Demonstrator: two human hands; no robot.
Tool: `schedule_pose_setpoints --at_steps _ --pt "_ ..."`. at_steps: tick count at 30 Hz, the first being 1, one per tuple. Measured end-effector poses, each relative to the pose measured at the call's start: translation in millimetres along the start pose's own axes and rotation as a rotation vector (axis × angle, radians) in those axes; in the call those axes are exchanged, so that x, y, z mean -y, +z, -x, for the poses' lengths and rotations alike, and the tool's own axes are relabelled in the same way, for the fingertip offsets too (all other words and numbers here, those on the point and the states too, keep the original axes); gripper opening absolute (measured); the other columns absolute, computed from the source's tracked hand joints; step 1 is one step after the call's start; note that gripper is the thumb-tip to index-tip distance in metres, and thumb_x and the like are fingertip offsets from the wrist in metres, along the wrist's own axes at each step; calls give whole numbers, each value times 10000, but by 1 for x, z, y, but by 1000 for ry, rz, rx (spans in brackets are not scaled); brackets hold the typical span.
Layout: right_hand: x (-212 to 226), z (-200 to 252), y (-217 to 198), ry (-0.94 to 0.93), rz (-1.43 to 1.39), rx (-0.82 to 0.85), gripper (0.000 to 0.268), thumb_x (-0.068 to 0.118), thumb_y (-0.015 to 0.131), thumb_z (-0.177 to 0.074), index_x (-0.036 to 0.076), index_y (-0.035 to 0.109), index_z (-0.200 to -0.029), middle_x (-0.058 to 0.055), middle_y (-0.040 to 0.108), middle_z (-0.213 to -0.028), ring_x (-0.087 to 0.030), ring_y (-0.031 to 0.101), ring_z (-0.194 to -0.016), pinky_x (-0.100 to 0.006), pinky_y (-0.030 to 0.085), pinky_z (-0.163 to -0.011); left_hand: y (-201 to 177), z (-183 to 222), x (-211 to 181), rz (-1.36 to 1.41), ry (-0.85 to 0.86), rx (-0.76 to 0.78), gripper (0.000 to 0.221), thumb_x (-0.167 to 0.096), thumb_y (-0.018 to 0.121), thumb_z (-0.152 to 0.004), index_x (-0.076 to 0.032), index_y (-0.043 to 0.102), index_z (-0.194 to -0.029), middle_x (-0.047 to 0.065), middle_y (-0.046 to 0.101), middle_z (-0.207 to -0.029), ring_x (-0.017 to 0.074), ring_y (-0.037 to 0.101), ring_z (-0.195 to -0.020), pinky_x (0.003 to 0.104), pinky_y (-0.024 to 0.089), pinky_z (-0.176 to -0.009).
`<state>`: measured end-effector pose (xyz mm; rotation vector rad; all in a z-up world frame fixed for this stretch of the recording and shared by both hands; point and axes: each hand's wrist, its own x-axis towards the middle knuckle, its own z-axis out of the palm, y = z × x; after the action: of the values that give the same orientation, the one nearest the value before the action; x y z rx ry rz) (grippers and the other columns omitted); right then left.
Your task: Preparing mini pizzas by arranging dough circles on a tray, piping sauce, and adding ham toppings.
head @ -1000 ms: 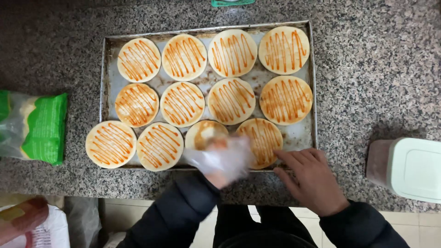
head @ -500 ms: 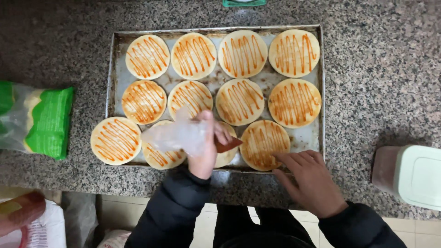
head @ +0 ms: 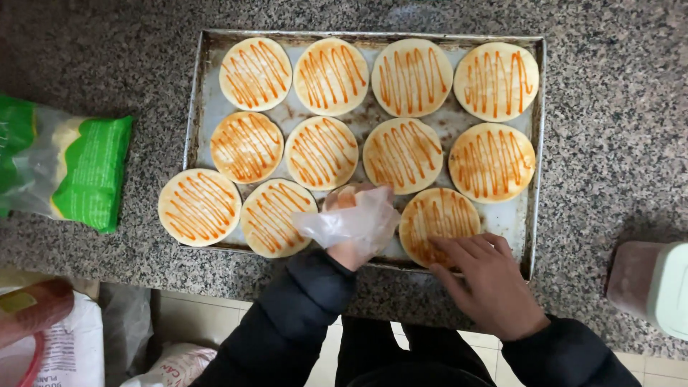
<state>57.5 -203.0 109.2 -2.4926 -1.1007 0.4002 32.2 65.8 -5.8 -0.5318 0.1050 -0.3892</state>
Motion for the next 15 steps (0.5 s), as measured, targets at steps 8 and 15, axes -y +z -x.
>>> schedule_pose_setpoints --at_steps 8,15 --pt "8 -8 5 -19 0 -27 468 394 703 -1047 186 700 -1466 -31 842 -1252 -309 749 -1018 -481 468 -1057 1 19 -26 -273 90 404 726 -453 678 -1165 8 510 -1700 215 697 -1569 375 705 -1363 615 647 -1043" --pt "13 -14 3 -25 12 -12 467 423 690 -1057 180 719 -1455 -19 838 -1210 -294 745 -1062 -473 455 -1063 -9 38 -47 -324 264 95 170 -326 569 -1109 -157 576 -1127 93 607 -1307 251 659 -1105 405 563 -1025"
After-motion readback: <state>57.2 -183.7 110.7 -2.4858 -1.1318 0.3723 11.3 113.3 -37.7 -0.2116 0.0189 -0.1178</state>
